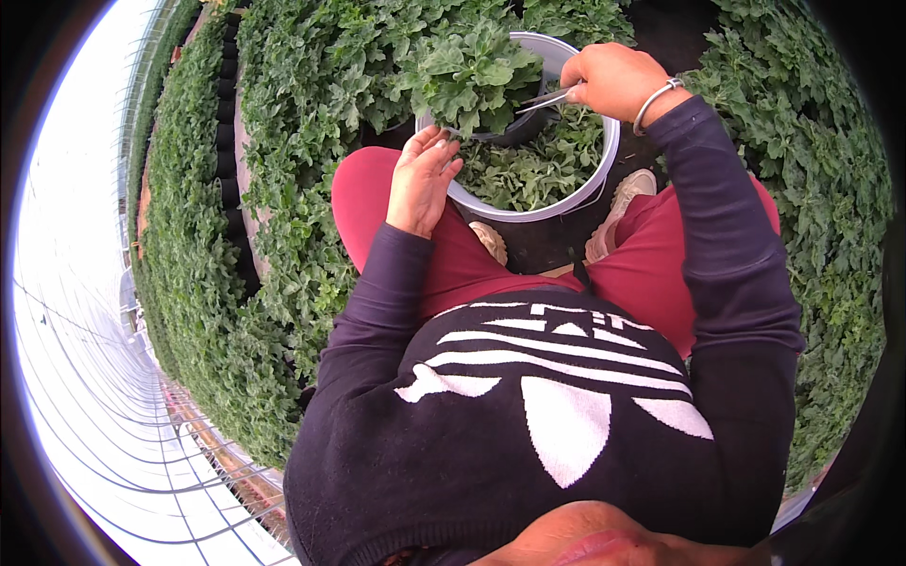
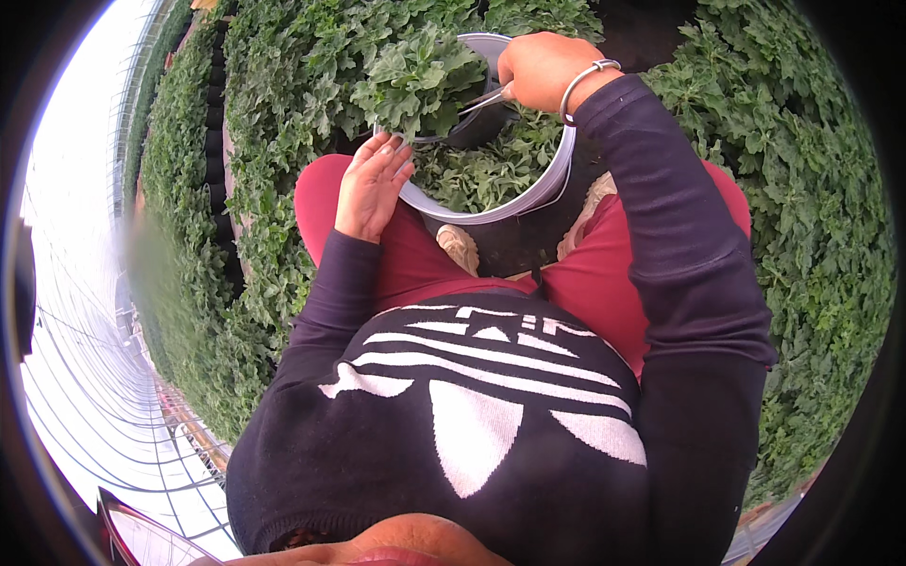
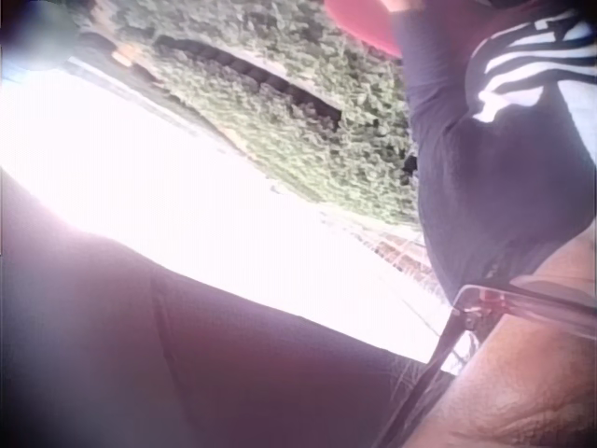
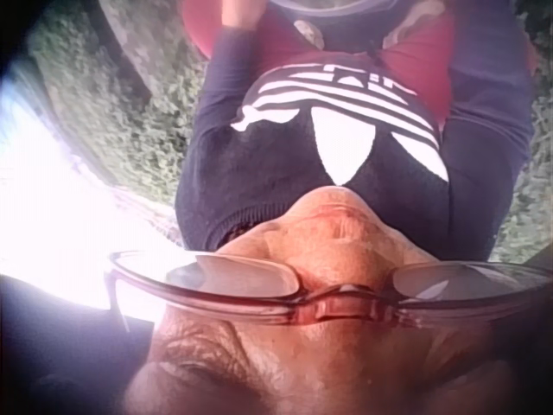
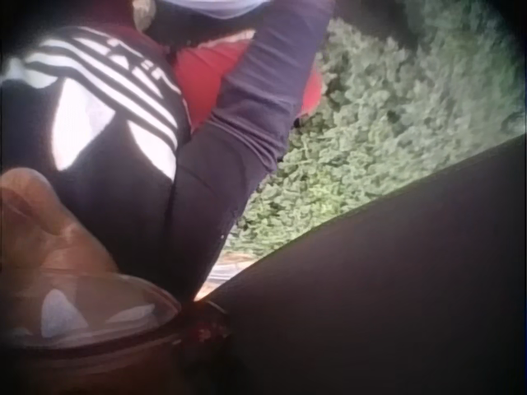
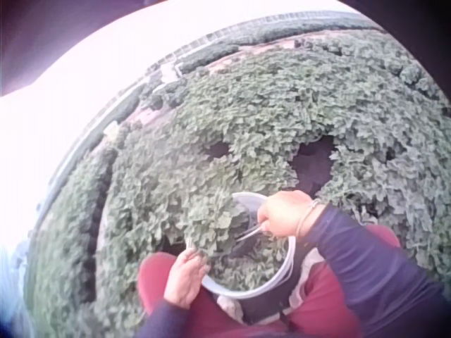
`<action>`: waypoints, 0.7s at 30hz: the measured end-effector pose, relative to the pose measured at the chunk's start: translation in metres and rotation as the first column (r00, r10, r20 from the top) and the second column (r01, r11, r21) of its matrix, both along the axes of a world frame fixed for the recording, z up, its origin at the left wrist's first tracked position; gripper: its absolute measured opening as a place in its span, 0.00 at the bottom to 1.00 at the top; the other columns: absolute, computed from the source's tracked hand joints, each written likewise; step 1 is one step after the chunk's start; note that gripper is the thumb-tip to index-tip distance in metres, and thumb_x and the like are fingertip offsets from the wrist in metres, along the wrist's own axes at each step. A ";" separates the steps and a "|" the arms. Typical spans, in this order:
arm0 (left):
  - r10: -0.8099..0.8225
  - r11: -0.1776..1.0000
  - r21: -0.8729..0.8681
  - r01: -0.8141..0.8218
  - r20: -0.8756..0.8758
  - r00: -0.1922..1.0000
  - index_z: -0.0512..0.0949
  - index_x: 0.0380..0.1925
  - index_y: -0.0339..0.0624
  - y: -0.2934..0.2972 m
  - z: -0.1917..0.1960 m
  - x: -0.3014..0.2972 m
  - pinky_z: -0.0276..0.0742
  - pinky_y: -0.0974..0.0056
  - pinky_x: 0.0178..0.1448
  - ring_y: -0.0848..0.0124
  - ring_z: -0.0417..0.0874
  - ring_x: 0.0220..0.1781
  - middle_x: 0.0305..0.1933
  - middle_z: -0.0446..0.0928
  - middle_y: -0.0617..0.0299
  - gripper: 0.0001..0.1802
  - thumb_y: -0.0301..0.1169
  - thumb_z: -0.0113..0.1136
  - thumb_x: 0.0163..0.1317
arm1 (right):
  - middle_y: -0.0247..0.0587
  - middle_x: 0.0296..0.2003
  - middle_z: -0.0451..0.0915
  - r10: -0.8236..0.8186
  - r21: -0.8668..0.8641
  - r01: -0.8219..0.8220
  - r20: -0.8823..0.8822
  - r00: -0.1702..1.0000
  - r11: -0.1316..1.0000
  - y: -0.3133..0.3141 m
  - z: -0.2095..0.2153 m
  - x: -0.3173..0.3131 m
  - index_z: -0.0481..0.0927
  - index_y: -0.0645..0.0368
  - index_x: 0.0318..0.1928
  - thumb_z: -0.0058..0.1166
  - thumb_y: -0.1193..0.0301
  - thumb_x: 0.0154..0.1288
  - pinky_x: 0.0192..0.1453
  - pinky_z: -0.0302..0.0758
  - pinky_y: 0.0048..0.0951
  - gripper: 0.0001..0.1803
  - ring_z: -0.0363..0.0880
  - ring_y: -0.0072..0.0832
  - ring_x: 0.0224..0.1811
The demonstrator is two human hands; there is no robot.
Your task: The person sits cross-legged in a greenhouse and uses scissors to trim leaves from green leafy plants, placing the trimmed leaves into a white bucket held between the legs.
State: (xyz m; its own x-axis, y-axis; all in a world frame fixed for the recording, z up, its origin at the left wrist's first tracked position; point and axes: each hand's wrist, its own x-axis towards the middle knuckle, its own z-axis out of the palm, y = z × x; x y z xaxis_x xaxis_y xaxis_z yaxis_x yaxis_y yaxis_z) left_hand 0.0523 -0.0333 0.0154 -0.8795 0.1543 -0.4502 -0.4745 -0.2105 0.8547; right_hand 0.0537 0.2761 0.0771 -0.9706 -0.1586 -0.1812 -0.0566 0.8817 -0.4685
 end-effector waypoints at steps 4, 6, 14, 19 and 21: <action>-0.038 0.998 0.048 0.036 0.043 0.998 0.66 0.60 0.39 0.004 -0.014 -0.006 0.73 0.55 0.62 0.60 0.77 0.61 0.59 0.73 0.57 0.19 0.25 0.52 0.71 | 0.41 0.35 0.87 0.000 0.003 0.000 0.012 1.000 1.000 -0.012 -0.009 -0.004 0.89 0.49 0.44 0.62 0.64 0.62 0.47 0.80 0.43 0.11 0.85 0.41 0.43; -0.049 0.996 0.078 0.044 0.055 0.997 0.66 0.59 0.39 0.006 -0.020 -0.011 0.73 0.54 0.62 0.60 0.78 0.60 0.57 0.73 0.58 0.17 0.26 0.51 0.71 | 0.37 0.28 0.85 0.007 -0.195 -0.006 0.003 1.000 0.981 -0.007 -0.008 -0.004 0.88 0.56 0.42 0.61 0.69 0.63 0.38 0.79 0.34 0.10 0.84 0.31 0.32; 0.037 0.980 0.189 -0.068 0.161 0.986 0.65 0.56 0.45 0.015 -0.033 -0.024 0.72 0.42 0.64 0.54 0.83 0.51 0.48 0.72 0.61 0.16 0.26 0.52 0.70 | 0.29 0.23 0.79 0.131 -0.349 -0.031 0.266 0.955 0.937 0.033 0.006 0.000 0.86 0.63 0.44 0.59 0.76 0.65 0.28 0.69 0.22 0.09 0.74 0.16 0.24; -0.011 0.988 0.155 -0.026 0.231 0.973 0.67 0.51 0.47 0.029 -0.030 -0.031 0.70 0.37 0.64 0.57 0.82 0.43 0.47 0.73 0.61 0.15 0.26 0.52 0.65 | 0.26 0.24 0.77 0.002 -0.396 0.133 0.323 0.946 0.908 0.048 0.004 0.006 0.85 0.61 0.48 0.54 0.73 0.69 0.26 0.66 0.19 0.11 0.70 0.13 0.22; -0.019 0.992 0.128 -0.012 0.237 0.971 0.69 0.50 0.45 0.035 -0.026 -0.033 0.72 0.38 0.62 0.59 0.82 0.40 0.46 0.72 0.58 0.15 0.27 0.52 0.63 | 0.25 0.24 0.76 -0.039 -0.421 0.174 0.311 0.950 0.890 0.057 0.002 0.009 0.84 0.60 0.50 0.53 0.73 0.70 0.25 0.64 0.18 0.12 0.68 0.12 0.22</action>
